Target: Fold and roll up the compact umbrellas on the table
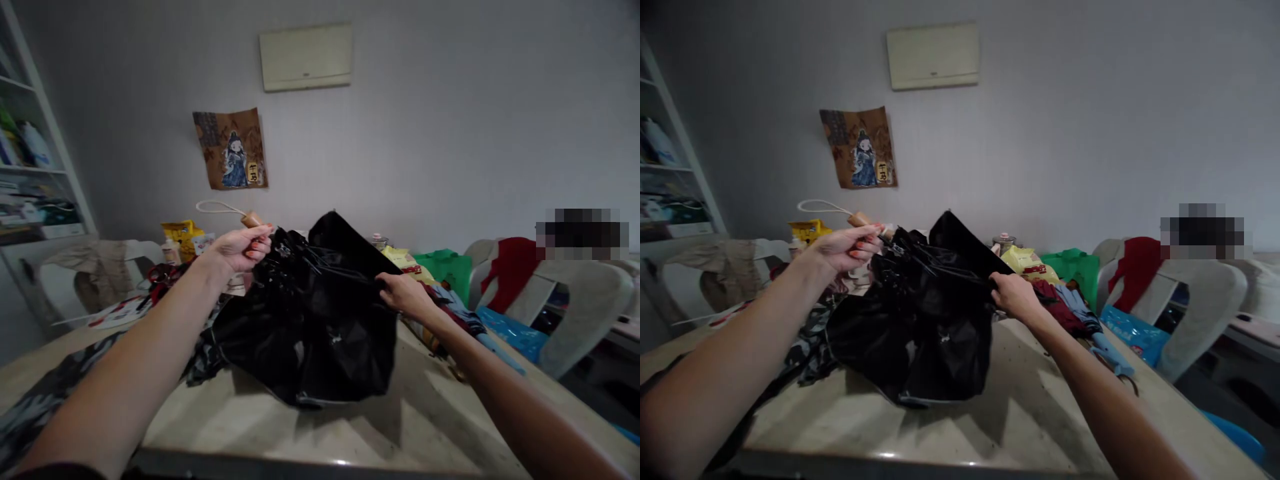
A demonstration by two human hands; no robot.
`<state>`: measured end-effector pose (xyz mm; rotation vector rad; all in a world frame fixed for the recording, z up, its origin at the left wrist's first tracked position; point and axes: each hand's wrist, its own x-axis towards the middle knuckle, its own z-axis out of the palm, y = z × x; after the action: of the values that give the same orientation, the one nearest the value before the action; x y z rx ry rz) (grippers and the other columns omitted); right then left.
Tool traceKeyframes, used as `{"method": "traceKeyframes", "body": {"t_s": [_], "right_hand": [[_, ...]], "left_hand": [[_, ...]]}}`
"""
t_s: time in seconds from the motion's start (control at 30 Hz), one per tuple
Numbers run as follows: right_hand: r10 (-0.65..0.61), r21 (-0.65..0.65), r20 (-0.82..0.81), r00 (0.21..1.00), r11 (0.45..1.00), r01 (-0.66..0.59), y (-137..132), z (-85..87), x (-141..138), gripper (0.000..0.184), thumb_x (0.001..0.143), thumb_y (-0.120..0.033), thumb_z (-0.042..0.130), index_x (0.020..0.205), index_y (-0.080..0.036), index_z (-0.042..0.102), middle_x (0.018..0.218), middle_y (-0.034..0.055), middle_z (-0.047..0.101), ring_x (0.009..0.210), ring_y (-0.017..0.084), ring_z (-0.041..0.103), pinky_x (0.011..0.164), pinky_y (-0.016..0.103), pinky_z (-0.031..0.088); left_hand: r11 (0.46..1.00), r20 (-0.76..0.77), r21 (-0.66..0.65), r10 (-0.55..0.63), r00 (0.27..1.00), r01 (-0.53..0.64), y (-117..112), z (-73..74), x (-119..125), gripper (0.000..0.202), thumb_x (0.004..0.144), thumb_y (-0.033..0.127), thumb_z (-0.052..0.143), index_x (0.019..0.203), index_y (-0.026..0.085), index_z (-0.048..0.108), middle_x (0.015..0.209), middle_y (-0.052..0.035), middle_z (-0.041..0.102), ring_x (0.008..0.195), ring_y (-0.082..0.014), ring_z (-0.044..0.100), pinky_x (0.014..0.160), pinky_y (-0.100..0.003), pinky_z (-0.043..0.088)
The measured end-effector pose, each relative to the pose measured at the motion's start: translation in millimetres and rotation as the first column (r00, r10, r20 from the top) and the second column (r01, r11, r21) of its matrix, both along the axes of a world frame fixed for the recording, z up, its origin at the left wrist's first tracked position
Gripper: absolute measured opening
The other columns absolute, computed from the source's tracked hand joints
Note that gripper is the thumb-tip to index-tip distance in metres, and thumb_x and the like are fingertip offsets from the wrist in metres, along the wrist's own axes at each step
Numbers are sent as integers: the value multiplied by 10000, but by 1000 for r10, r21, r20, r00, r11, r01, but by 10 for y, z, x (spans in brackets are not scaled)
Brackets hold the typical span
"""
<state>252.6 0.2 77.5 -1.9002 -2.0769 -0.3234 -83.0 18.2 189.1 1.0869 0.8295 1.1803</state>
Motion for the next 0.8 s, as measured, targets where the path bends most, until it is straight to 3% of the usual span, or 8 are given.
{"method": "traceKeyframes", "body": {"t_s": [0.07,0.13,0.27,0.33,0.47,0.6,0.7,0.8], "right_hand": [[22,-15,24,999,1000,-22,-9,-47,90,298,825,-164,521,1060,-183,703,985,121,717,915,269,662,753,324,464],[119,-51,-65,991,991,-122,-63,-56,135,269,783,-140,550,997,-160,710,861,93,711,811,231,659,722,307,464],[455,69,-465,760,874,-481,-196,100,-50,351,820,-274,551,1129,-129,637,716,16,630,649,149,590,631,268,476],[561,155,-522,642,803,-576,-184,229,-254,499,804,-306,582,1276,-148,550,911,50,650,742,142,608,673,270,506],[613,94,-449,650,756,-648,44,370,-529,1016,625,-209,744,1511,-159,249,1321,138,551,1095,198,587,912,322,501],[556,-397,-441,704,583,-709,223,351,-405,611,644,-197,702,1241,-122,598,1137,62,690,1032,210,638,911,316,510],[468,-500,-357,809,635,-588,248,390,-209,453,622,-219,733,1066,-141,688,1040,60,717,967,236,663,846,316,529],[458,-251,-480,748,746,-617,251,530,-101,594,638,-298,758,1197,-154,619,1114,103,683,1035,251,639,909,354,509]], "left_hand": [[974,-100,186,153,983,-132,26,-54,-95,148,877,112,549,755,170,489,473,87,365,308,-13,300,284,-84,190],[873,-211,423,357,910,-244,-46,-105,-83,124,826,133,622,763,169,522,431,88,391,291,-34,333,279,-106,212],[726,-434,683,495,752,-84,-275,-91,193,120,743,148,718,765,156,600,435,54,487,297,-66,418,297,-150,281],[727,-505,686,445,739,32,-340,3,358,127,748,159,724,741,160,597,428,49,482,294,-67,408,302,-160,269],[786,-508,609,289,811,102,-305,238,488,192,809,170,690,669,156,560,417,44,427,312,-59,376,326,-168,267],[835,-405,550,248,880,18,-88,275,336,200,848,187,659,675,142,570,490,24,433,382,-54,393,376,-171,306],[885,-497,456,344,797,-97,64,185,242,210,877,184,607,679,136,555,511,15,456,398,-64,426,391,-186,342],[843,-528,519,446,723,-141,86,153,304,196,847,198,651,711,146,521,519,27,478,422,-80,482,426,-215,419]]}}
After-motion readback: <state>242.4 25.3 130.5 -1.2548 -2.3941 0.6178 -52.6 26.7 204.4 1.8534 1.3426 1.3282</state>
